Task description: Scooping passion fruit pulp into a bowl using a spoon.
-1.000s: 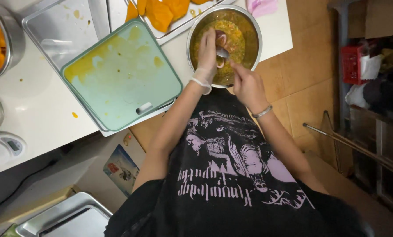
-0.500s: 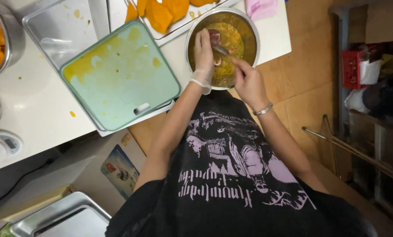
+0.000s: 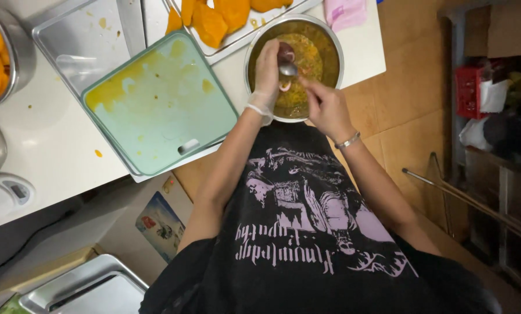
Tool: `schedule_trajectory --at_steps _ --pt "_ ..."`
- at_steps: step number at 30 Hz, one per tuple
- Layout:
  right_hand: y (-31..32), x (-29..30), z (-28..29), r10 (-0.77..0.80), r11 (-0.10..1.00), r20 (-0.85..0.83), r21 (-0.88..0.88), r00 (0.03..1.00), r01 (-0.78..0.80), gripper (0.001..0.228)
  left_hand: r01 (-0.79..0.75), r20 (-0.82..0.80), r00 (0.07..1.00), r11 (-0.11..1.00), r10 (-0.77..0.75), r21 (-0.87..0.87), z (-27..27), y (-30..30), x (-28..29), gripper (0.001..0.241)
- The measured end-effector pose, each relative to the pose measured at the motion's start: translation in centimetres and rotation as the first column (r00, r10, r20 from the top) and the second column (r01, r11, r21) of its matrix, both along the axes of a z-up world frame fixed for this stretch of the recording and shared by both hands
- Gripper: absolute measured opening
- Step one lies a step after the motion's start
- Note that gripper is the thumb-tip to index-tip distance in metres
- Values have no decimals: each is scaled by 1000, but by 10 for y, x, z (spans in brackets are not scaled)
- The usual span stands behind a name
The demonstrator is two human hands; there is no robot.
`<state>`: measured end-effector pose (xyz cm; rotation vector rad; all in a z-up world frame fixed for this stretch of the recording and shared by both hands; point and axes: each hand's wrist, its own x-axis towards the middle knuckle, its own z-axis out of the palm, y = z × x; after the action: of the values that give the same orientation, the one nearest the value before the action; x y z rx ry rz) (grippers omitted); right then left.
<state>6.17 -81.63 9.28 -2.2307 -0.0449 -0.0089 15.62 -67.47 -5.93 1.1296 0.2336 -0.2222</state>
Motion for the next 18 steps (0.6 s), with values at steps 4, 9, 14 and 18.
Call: schedule_trajectory --at_steps 4,9,14,18 --pt "-8 3 17 94 976 -98 -185 991 -111 30 84 -223 970 994 -97 -67 31 7 -4 38" --pt "-1 4 20 105 977 -18 -183 994 -107 33 20 8 1000 1000 -20 23 10 3 -1 34" --pt "3 -5 6 25 998 36 -63 999 -22 28 53 5 999 996 -53 77 18 8 5 39" --pt "1 2 29 -7 998 -155 -62 988 -2 26 48 6 999 994 -49 99 37 10 0 34"
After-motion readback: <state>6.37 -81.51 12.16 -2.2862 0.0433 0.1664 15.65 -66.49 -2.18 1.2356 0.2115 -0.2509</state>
